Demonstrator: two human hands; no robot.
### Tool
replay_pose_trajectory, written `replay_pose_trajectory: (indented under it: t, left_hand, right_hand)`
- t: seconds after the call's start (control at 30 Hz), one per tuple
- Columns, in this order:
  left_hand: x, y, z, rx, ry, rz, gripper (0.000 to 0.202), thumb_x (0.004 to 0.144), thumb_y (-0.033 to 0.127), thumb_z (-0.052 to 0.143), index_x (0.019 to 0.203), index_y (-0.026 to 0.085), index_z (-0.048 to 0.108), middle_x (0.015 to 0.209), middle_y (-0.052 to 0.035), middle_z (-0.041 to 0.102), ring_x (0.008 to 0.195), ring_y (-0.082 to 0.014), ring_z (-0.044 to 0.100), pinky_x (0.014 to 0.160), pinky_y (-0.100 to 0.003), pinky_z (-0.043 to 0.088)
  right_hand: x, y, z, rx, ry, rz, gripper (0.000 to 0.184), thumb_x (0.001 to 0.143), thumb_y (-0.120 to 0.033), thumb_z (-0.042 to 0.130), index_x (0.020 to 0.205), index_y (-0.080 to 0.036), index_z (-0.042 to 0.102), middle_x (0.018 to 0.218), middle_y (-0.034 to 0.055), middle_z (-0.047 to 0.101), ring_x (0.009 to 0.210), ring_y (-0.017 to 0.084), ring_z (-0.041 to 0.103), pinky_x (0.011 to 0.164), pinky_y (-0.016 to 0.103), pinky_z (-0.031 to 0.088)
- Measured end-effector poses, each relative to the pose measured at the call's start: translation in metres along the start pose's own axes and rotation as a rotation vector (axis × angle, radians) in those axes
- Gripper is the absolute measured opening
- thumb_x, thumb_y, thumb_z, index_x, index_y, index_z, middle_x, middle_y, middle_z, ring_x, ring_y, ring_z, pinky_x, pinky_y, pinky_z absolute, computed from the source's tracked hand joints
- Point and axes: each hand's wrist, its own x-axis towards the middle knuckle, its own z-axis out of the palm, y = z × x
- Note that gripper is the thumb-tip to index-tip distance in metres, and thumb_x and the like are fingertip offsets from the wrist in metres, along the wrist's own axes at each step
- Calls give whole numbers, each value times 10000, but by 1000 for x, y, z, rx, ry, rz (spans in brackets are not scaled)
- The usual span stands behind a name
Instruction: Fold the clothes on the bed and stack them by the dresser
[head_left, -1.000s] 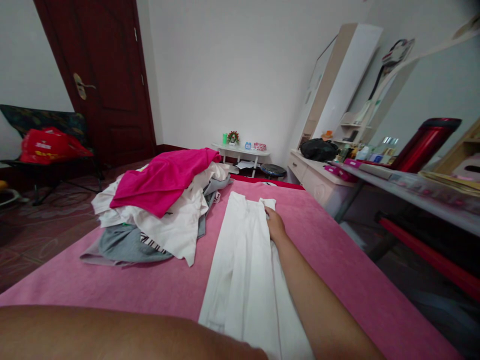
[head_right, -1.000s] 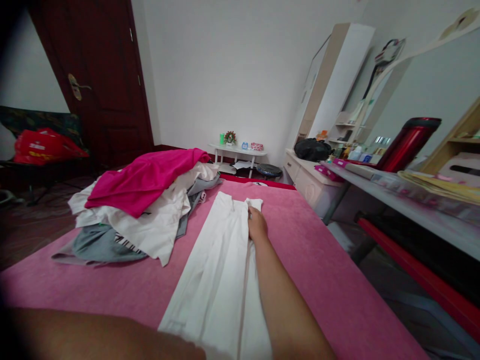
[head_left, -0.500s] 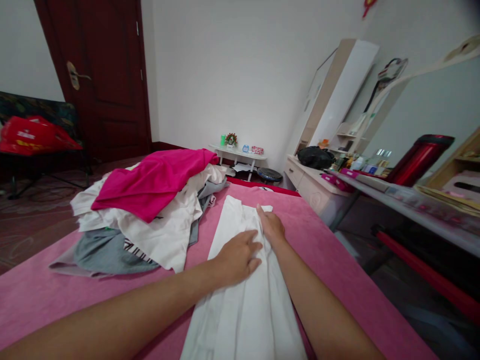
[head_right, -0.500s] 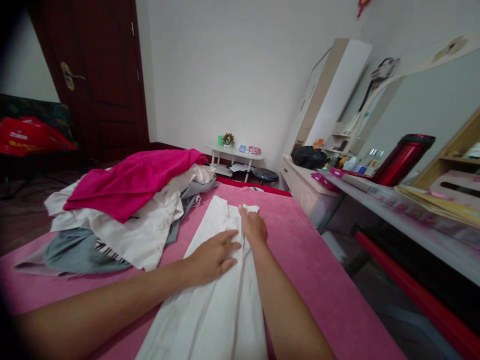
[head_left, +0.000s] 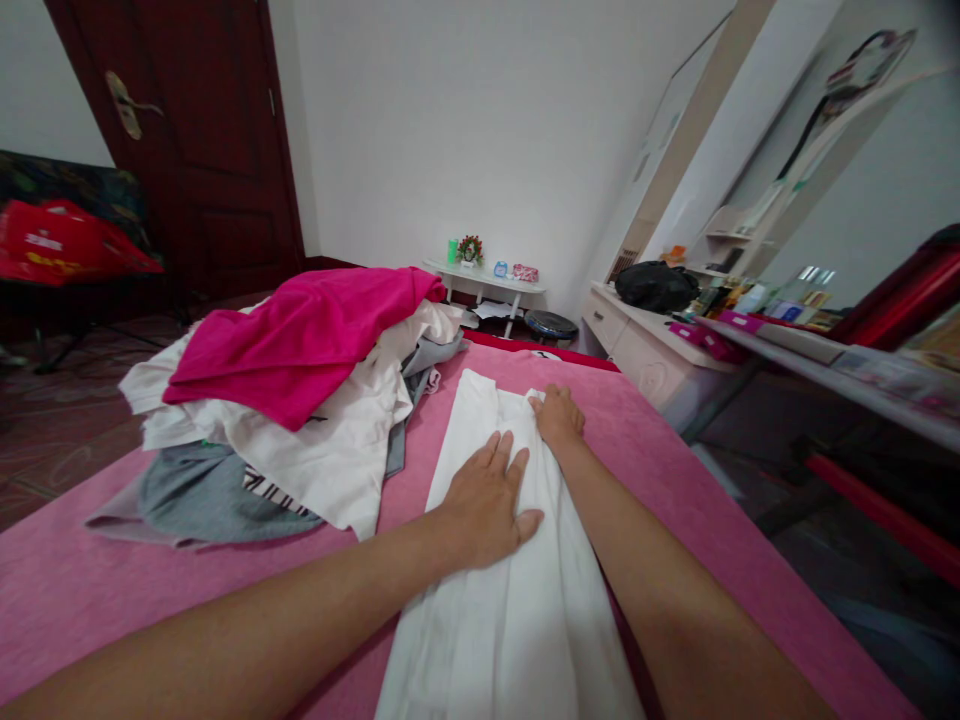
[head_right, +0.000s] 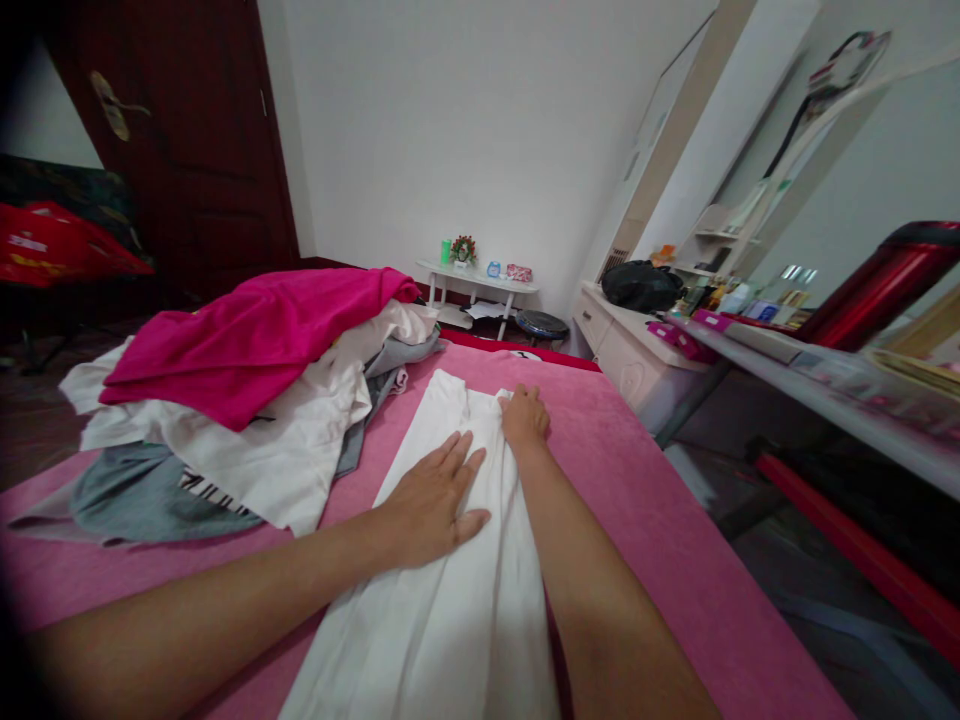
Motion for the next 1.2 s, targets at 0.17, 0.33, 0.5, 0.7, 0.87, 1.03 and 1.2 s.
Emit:
replay_pose_trajectory:
  t: [0.17,0.33,0.5,0.7,0.87,1.03,1.2]
  left_hand:
    - [0,-3,0,55,-60,27,775,907,589,314,1481,74,242,1558,-208,96,1442,-319,30,1163,-445,123]
    - [-9,-4,-1,66,-117,64,824,908,647,232,1491,65,198,1557,-216,38,1438,-327,-26,1164,-454,92]
    - [-39,-1,-6,73,-144,169,775,937,606,206,1491,64,184,1558,-210,60,1441,-320,12,1161,-458,118]
    - [-88,3,-25,66,-212,288,728,948,529,310,1492,63,180,1551,-221,32,1437,-331,25,1157,-478,155]
    - [-129,11,-51,-50,-273,430,658,902,317,452,1478,68,255,1543,-181,147,1431,-298,136,1169,-420,194]
    - [-162,28,-79,-217,-331,547,703,808,171,534,1475,147,311,1529,-113,272,1405,-273,265,1158,-346,266]
    - [-165,38,-112,-285,-470,559,532,807,104,498,1293,312,563,1307,-36,577,1206,-240,535,1026,-333,421]
  right_hand:
    - [-12,10,2,-75,-56,-127,469,969,-416,296,1427,-325,348,1507,111,295,1308,318,372,1009,487,349]
    - [-36,21,-3,-92,-201,-188,556,977,-474,182,1487,-258,232,1554,122,209,1392,298,260,1082,492,263]
    - [-78,27,-21,-94,-255,-232,576,981,-467,176,1502,-222,188,1551,154,207,1418,301,205,1099,519,236]
    - [-139,38,-50,-107,-261,-342,569,978,-332,270,1511,-174,150,1569,172,92,1429,305,165,1115,493,253]
    - [-205,44,-77,50,-191,-496,598,904,-154,330,1491,-128,218,1574,165,41,1444,279,76,1136,495,238]
    - [-270,49,-110,346,-161,-803,665,815,-82,411,1451,-246,308,1574,83,139,1427,231,197,1114,456,331]
    - [-293,48,-136,477,-52,-1196,376,842,-213,612,1184,-360,564,1335,19,566,1210,202,540,1087,418,370]
